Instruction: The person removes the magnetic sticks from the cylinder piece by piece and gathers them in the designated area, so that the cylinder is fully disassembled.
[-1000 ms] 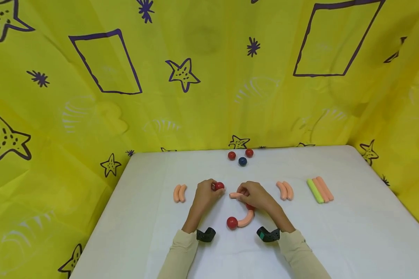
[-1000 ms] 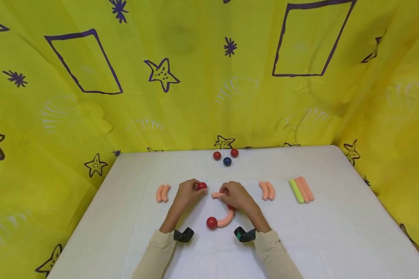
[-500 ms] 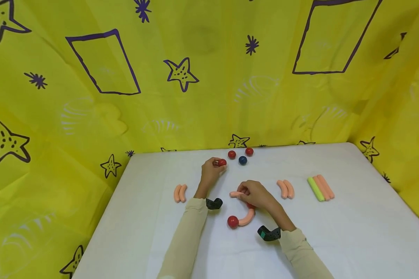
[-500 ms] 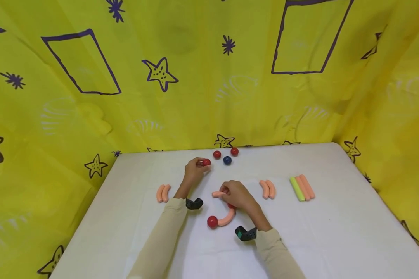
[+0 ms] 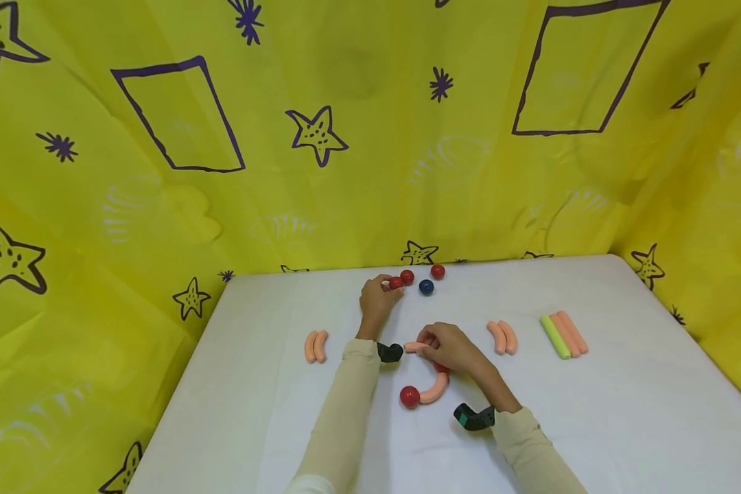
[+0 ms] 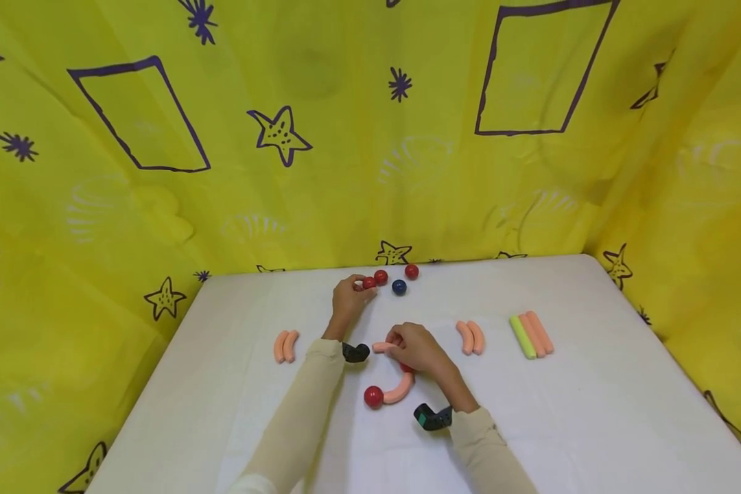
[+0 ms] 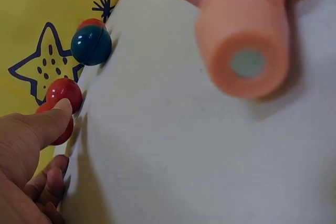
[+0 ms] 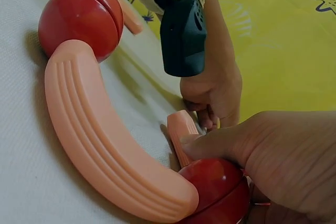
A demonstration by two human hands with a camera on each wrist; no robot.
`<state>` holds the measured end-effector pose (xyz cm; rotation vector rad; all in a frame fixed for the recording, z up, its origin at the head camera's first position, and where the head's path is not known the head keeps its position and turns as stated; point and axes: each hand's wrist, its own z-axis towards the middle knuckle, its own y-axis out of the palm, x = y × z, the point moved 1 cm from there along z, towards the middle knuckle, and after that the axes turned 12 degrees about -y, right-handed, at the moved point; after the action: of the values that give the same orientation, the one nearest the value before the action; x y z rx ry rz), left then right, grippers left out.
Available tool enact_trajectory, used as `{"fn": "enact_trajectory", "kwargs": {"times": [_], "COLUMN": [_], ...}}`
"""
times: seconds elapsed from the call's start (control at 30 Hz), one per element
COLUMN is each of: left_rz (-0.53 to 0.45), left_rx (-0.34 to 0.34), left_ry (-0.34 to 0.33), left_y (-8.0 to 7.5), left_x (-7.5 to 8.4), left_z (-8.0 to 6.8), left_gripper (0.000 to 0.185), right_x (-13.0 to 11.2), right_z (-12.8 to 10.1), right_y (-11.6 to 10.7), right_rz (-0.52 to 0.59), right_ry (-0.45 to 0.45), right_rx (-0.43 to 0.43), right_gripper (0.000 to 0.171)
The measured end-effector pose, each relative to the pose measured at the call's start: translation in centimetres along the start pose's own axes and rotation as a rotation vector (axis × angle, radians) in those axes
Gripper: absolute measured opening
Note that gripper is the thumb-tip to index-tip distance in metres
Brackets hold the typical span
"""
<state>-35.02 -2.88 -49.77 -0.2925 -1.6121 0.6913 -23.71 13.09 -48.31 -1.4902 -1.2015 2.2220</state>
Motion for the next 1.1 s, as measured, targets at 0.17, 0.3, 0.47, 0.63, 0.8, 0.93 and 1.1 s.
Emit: {"fn": "enact_trajectory", "kwargs": {"times": [0.17,0.3,0.47,0.63,0.8,0.93,1.1], "left_rz": [0.068,0.078,0.054,0.048,0.042,0.014,-0.01], "left_rx": [0.034,0.045,0.043,0.037,0.035,0.025,0.011], "left_ry": [-0.028,-0.048,-0.049,-0.056,-0.063,-0.073,-0.086], "left_y": [-0.04,-0.06,-0.18,-0.07,0.06,0.01,-0.21], "left_x": [0.03,-0.03,0.01,-0.1,-0.01,0.18,0.28], "left_z": [-0.49,-0.69,-0.68,-0.8,-0.77,-0.58,-0.68], "left_gripper": [0.032,0.034,0.035,0.036,0.038,0.038,0.039], "right_x": [0.05,0.02,-0.04,-0.06,0.08,0.21,0.29], "right_z": [-0.21,-0.24,-0.2,-0.29,-0.36,-0.27,-0.16], "right_y": [0.31,0.43,0.41,0.39,0.28,0.17,0.22], "right_rz": [0.007,0.018,0.017,0.005,0.01,0.015,0.01], "right_ry": [-0.011,-0.015,-0.018,-0.013,-0.022,-0.021,-0.012], "right_rx": [-0.012,-0.015,-0.009,-0.007,0.004,0.012,0.008], "right_gripper": [0.008,0.008,0.008,0.008,0.008,0.008,0.009]}}
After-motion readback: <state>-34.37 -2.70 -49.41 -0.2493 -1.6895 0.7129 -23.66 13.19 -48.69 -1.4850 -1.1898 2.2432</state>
